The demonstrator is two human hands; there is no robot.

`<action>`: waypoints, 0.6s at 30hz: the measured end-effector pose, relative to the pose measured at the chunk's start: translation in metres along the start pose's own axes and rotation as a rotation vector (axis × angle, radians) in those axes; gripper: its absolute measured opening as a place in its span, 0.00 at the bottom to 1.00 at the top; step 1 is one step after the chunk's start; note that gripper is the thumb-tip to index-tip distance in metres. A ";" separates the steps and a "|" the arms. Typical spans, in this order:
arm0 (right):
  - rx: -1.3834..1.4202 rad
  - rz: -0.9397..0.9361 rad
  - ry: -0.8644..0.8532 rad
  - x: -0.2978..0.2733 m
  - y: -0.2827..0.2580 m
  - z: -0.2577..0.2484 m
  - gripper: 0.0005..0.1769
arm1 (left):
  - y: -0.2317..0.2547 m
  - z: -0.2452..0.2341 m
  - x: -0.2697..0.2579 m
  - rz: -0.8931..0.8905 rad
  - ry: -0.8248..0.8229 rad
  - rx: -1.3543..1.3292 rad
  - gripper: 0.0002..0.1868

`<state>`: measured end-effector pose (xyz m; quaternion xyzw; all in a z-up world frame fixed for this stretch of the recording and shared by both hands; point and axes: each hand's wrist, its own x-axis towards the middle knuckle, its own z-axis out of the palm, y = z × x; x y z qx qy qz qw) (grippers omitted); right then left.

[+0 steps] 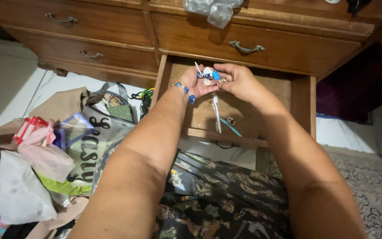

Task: The person opens a wooden drawer and removes various items, including a flashlight, a red object, a toothbrush, and a small white item. They place these items on the floor and then pick up plastic bags and clothes, placing them into the drawer.

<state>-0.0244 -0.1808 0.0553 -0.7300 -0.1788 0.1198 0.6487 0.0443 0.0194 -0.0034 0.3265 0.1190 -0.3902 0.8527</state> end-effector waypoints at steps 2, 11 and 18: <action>0.008 0.008 0.037 -0.001 -0.006 -0.004 0.32 | 0.002 0.004 -0.004 0.015 -0.014 -0.018 0.22; -0.151 -0.003 0.202 0.002 -0.006 0.005 0.18 | 0.000 0.012 0.003 0.079 -0.038 0.028 0.22; 0.009 0.116 0.246 0.004 -0.015 0.015 0.14 | 0.006 0.005 -0.006 0.128 -0.014 0.075 0.14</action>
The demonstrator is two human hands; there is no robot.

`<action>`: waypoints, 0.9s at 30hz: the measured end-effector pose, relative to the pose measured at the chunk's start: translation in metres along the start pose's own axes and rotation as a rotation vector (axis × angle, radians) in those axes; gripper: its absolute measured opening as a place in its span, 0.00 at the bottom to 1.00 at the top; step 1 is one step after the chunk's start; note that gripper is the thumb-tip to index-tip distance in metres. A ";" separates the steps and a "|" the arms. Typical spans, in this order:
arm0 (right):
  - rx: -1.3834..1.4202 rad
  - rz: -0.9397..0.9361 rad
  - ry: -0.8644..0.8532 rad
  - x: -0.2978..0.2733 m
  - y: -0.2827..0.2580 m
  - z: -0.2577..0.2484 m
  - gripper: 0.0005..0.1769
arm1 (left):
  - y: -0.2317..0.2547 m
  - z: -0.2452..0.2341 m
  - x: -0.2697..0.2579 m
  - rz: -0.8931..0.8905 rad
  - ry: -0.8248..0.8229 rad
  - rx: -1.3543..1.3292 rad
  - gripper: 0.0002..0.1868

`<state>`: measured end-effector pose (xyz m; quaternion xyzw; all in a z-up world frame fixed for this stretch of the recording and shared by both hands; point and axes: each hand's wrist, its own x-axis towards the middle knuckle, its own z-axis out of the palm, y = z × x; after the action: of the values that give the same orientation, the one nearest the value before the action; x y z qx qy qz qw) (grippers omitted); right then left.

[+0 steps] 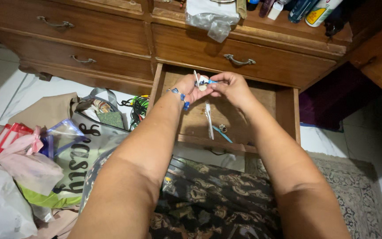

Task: The person opens a wooden drawer and removes various items, including a flashlight, a red object, a toothbrush, and a small white item. They place these items on the floor and then pick up plastic bags and clothes, placing them into the drawer.

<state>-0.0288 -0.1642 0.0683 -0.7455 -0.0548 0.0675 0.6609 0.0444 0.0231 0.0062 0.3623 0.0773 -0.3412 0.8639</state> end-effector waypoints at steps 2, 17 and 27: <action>0.056 0.024 0.012 0.000 -0.005 -0.001 0.11 | 0.004 0.001 -0.005 0.007 0.009 -0.001 0.13; -0.437 -0.609 0.728 0.046 -0.081 -0.157 0.07 | 0.039 -0.030 -0.031 0.101 0.095 0.025 0.15; 0.019 -0.448 0.682 0.060 -0.050 -0.190 0.14 | 0.046 -0.043 -0.039 0.107 0.127 0.067 0.11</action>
<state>0.0632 -0.3340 0.1382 -0.6885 0.0071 -0.3290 0.6463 0.0494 0.0966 0.0164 0.4154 0.1011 -0.2732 0.8617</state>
